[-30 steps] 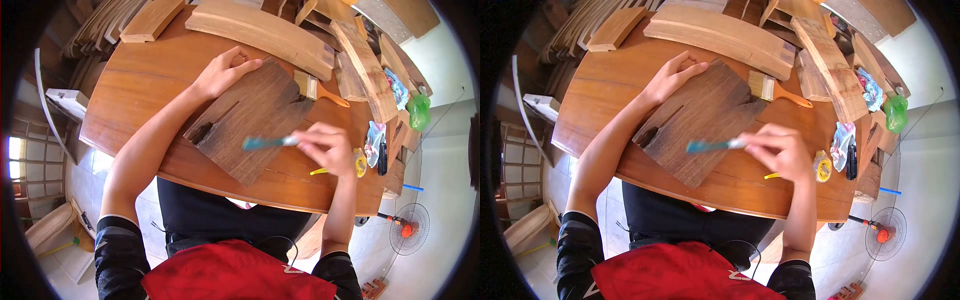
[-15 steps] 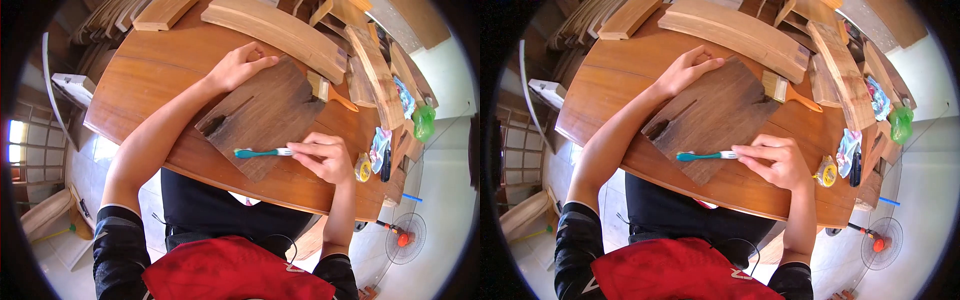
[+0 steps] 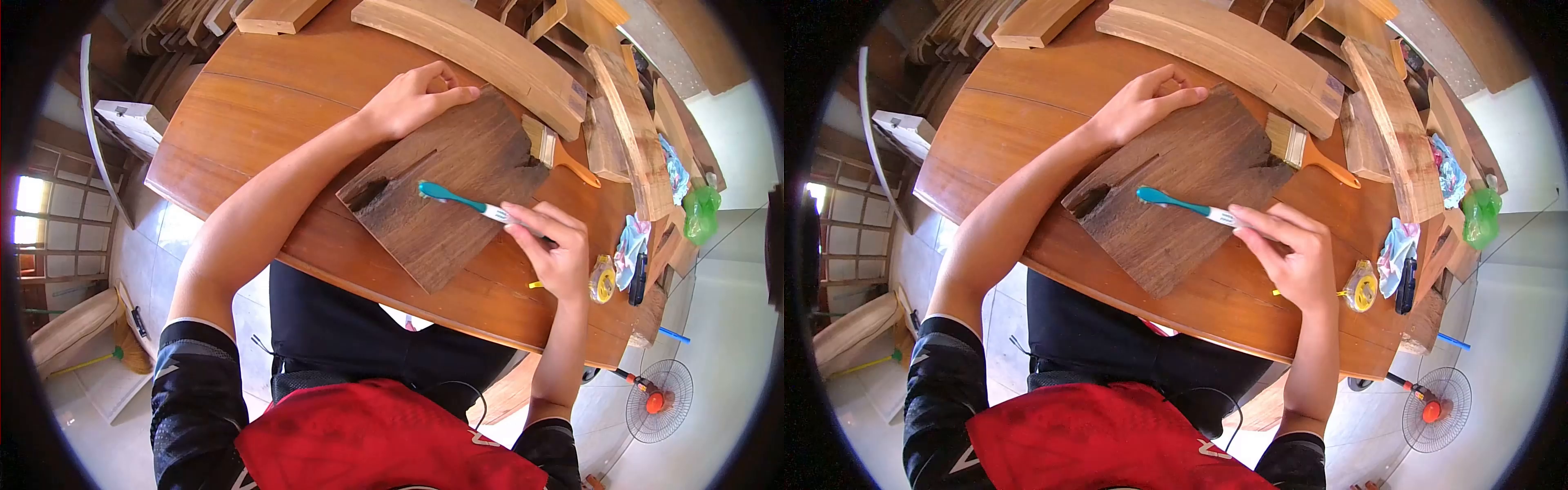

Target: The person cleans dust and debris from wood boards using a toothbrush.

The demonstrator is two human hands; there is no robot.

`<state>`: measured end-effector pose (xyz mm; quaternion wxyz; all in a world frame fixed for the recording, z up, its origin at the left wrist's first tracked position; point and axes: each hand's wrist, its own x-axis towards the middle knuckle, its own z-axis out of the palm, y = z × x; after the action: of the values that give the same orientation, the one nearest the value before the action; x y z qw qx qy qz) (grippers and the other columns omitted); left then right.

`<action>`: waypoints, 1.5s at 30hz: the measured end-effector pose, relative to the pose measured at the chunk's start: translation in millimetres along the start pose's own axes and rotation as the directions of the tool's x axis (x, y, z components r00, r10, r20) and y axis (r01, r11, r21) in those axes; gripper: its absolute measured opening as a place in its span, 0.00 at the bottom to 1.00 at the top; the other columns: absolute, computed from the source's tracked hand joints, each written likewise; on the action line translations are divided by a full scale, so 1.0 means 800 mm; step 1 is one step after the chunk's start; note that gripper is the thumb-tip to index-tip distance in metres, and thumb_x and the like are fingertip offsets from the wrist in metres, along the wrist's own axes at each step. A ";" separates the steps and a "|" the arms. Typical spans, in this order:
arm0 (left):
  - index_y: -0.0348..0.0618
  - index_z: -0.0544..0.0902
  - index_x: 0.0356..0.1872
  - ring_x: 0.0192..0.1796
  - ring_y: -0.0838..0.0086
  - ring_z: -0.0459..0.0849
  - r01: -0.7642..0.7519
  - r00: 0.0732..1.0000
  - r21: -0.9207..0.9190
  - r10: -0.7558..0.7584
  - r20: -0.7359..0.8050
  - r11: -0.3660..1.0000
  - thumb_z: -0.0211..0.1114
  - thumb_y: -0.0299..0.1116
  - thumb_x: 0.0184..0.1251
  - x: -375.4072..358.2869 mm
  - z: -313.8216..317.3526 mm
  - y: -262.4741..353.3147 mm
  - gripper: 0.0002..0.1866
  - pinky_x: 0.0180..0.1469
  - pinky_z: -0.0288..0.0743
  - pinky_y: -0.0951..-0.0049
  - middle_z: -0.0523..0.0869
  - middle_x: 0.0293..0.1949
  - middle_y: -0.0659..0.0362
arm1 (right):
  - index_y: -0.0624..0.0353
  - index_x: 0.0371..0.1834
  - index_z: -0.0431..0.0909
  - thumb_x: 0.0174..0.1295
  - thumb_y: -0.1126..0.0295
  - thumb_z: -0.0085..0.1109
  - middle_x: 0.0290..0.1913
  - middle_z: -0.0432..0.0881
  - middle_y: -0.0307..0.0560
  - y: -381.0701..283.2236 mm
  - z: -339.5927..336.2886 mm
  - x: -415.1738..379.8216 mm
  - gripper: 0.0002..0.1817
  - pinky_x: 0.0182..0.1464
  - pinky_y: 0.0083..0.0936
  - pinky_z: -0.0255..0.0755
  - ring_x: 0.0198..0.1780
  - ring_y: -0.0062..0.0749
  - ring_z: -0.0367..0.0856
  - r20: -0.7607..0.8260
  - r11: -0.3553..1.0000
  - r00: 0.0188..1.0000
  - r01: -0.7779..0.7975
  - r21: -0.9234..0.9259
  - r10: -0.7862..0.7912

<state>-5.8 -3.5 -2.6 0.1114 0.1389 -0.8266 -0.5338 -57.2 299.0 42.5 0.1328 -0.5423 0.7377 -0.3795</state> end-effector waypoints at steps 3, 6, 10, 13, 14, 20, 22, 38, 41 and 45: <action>0.39 0.82 0.54 0.43 0.71 0.88 -0.003 1.000 -0.003 0.003 0.004 1.000 0.67 0.58 0.76 -0.001 -0.002 0.000 0.28 0.51 0.78 0.68 0.92 0.40 0.50 | 0.56 0.54 0.93 0.61 0.77 0.76 0.33 0.88 0.46 -0.007 0.009 0.002 0.17 0.32 0.25 0.73 0.29 0.28 0.82 0.147 0.997 0.988 0.050 0.056 -0.058; 0.39 0.82 0.54 0.43 0.71 0.88 0.007 1.000 0.026 -0.007 0.002 1.000 0.67 0.58 0.76 -0.001 -0.002 0.003 0.28 0.52 0.78 0.68 0.92 0.41 0.49 | 0.59 0.52 0.93 0.59 0.79 0.77 0.32 0.88 0.45 0.005 -0.002 -0.005 0.16 0.29 0.23 0.66 0.28 0.24 0.78 0.266 0.979 0.962 0.000 0.203 -0.055; 0.39 0.82 0.54 0.45 0.71 0.88 0.000 1.000 0.032 0.000 -0.001 0.999 0.67 0.58 0.76 -0.002 -0.001 -0.001 0.28 0.53 0.78 0.67 0.93 0.42 0.49 | 0.59 0.51 0.93 0.61 0.77 0.77 0.33 0.89 0.44 0.014 -0.018 -0.006 0.14 0.31 0.23 0.69 0.29 0.24 0.81 0.081 0.995 0.994 -0.079 0.058 0.074; 0.39 0.82 0.54 0.45 0.71 0.88 -0.011 1.000 0.027 0.011 -0.006 1.000 0.67 0.58 0.76 0.001 0.000 0.001 0.28 0.53 0.78 0.68 0.93 0.42 0.49 | 0.59 0.51 0.94 0.61 0.77 0.77 0.32 0.89 0.43 0.011 -0.025 -0.005 0.14 0.32 0.21 0.68 0.30 0.23 0.81 0.304 0.986 0.949 -0.124 0.114 0.084; 0.39 0.83 0.54 0.45 0.71 0.88 -0.006 1.000 0.023 0.006 -0.006 1.000 0.67 0.58 0.76 -0.001 -0.001 0.001 0.28 0.52 0.78 0.68 0.93 0.42 0.50 | 0.59 0.51 0.94 0.62 0.77 0.77 0.32 0.89 0.43 0.010 -0.029 -0.006 0.14 0.32 0.21 0.68 0.30 0.22 0.81 0.431 0.978 0.899 -0.150 0.143 0.075; 0.37 0.83 0.53 0.48 0.71 0.88 0.024 1.000 0.028 -0.024 0.009 0.999 0.67 0.58 0.76 -0.001 -0.003 0.004 0.28 0.53 0.78 0.68 0.93 0.45 0.48 | 0.58 0.50 0.94 0.60 0.77 0.77 0.33 0.90 0.45 0.027 -0.032 -0.012 0.14 0.33 0.22 0.70 0.31 0.25 0.83 0.214 0.983 0.973 -0.115 0.140 0.083; 0.37 0.83 0.53 0.47 0.71 0.86 0.019 1.000 -0.007 -0.019 0.019 1.000 0.66 0.57 0.77 -0.003 -0.002 0.003 0.28 0.53 0.77 0.68 0.92 0.44 0.50 | 0.58 0.49 0.94 0.61 0.77 0.77 0.35 0.91 0.47 0.017 -0.035 -0.010 0.13 0.34 0.23 0.72 0.32 0.27 0.85 0.377 0.970 0.923 -0.157 0.184 0.078; 0.34 0.80 0.52 0.46 0.67 0.86 -0.608 0.791 -0.130 0.611 -0.024 0.783 0.68 0.51 0.65 -0.043 -0.023 0.043 0.28 0.45 0.81 0.69 0.86 0.43 0.51 | 0.66 0.55 0.87 0.82 0.62 0.57 0.26 0.70 0.33 0.035 -0.006 -0.012 0.17 0.33 0.21 0.60 0.31 0.14 0.64 -0.009 0.851 0.927 -0.339 0.402 0.374; 0.34 0.81 0.56 0.52 0.61 0.86 -0.751 0.657 -0.075 0.754 0.018 0.656 0.73 0.59 0.63 -0.048 -0.010 0.050 0.36 0.45 0.83 0.65 0.84 0.53 0.47 | 0.65 0.62 0.85 0.85 0.61 0.53 0.27 0.65 0.27 0.029 -0.007 -0.013 0.19 0.32 0.19 0.57 0.32 0.12 0.61 0.013 0.814 0.934 -0.317 0.486 0.356; 0.39 0.81 0.64 0.67 0.51 0.78 -0.831 0.556 0.063 0.826 0.098 0.552 0.76 0.68 0.58 -0.050 0.004 0.062 0.45 0.66 0.77 0.52 0.75 0.66 0.43 | 0.67 0.55 0.84 0.84 0.60 0.53 0.29 0.68 0.29 0.045 -0.017 -0.016 0.19 0.34 0.19 0.58 0.33 0.14 0.63 -0.171 0.898 0.923 -0.269 0.349 0.343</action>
<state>24.7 32.7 40.2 0.3186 -0.2762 -0.8237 -0.3792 -85.7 320.6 23.6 0.1912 -0.3427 0.7535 -0.5275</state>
